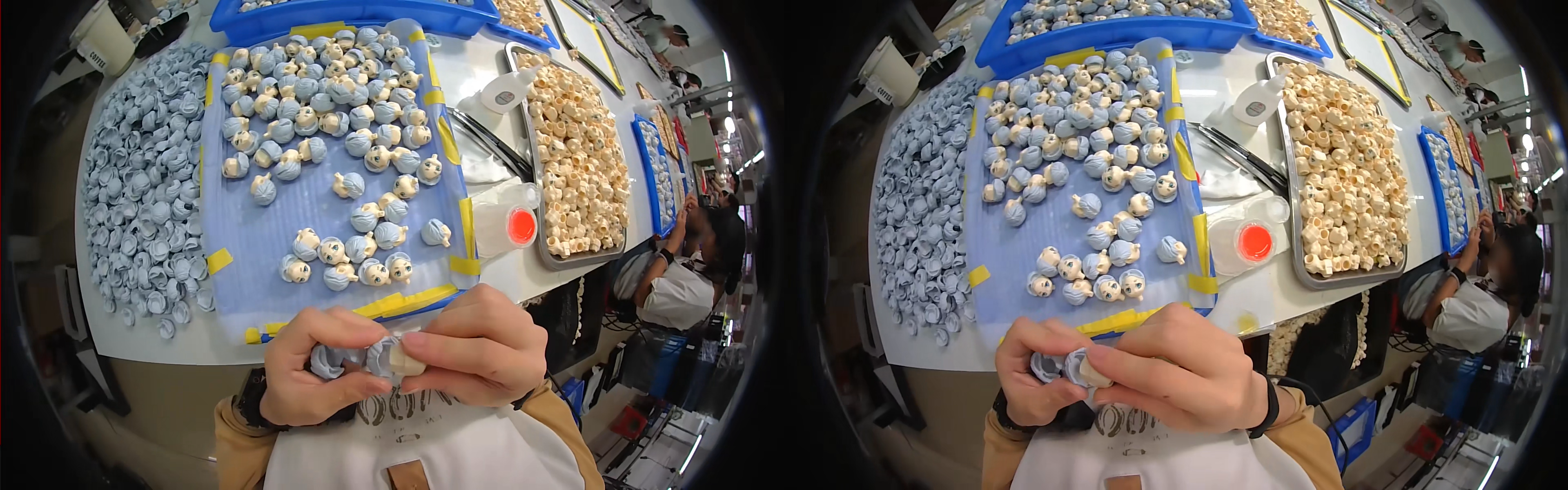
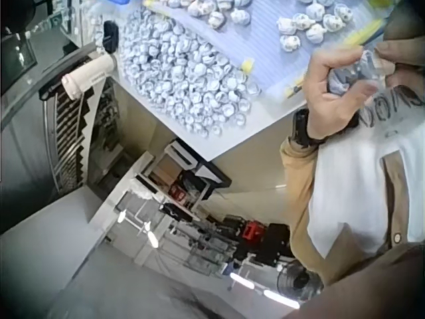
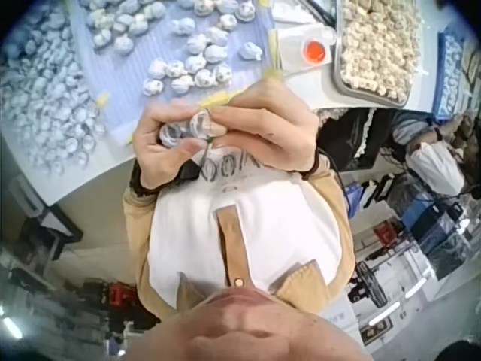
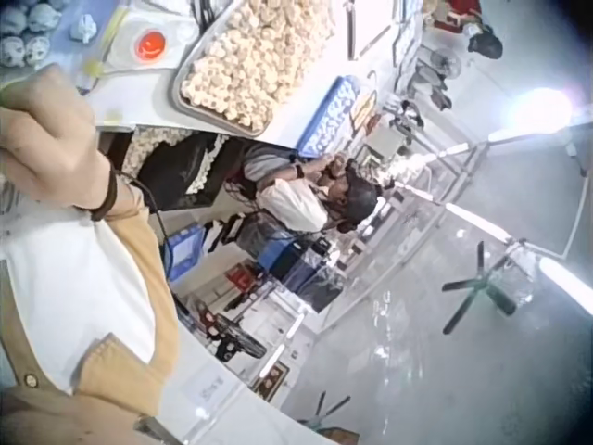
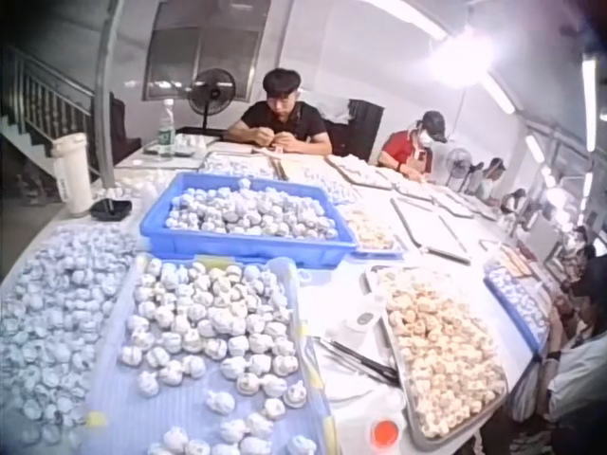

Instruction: The person repeatedly picks up small blue and white components from trays on a table, fits them together by hand, and places the assembled units onto a blue mat. The process is continuous and repetitive, with the person handling items one at a time.

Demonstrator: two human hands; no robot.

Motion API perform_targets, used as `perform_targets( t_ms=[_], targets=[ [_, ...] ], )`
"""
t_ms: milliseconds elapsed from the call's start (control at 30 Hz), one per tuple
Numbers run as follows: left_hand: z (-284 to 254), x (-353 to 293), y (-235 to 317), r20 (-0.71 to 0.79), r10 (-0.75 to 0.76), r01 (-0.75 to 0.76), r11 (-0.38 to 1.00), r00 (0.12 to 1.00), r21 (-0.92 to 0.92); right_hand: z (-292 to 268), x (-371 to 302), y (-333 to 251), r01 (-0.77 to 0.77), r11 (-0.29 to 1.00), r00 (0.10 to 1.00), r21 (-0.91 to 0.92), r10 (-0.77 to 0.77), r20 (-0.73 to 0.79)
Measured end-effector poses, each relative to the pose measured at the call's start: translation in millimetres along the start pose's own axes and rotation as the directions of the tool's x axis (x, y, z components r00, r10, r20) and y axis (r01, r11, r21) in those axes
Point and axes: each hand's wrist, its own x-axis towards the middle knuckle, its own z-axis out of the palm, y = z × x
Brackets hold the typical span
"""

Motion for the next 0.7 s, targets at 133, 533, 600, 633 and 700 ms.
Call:
perform_targets(
  t_ms=[133,533,600,633,700],
  targets=[
    [1,2,3,0.01,-0.046,0.046,0.998,0.999,0.047,1,-1,1,0.03,1.0,0.999,-0.008,-0.03,-0.01],
    [2,8,13,0.148,-0.389,0.383,0.921,0.909,0.069,3,-6,-2,0.256,0.922,0.966,-0.29,-0.24,0.092],
    [1,10,11,0.174,-0.422,0.424,0.905,0.89,0.028,7,-10,2,0.265,0.924,0.964,-0.276,-0.254,0.078],
    [0,11,10,0.185,-0.436,0.441,0.897,0.881,0.016,7,-10,2,0.224,0.937,0.974,-0.266,-0.206,0.094],
    [-1,10,9,0.193,-0.451,0.459,0.888,0.871,0.002,4,-7,-1,0.141,0.958,0.986,-0.251,-0.112,0.126]
  ],
)
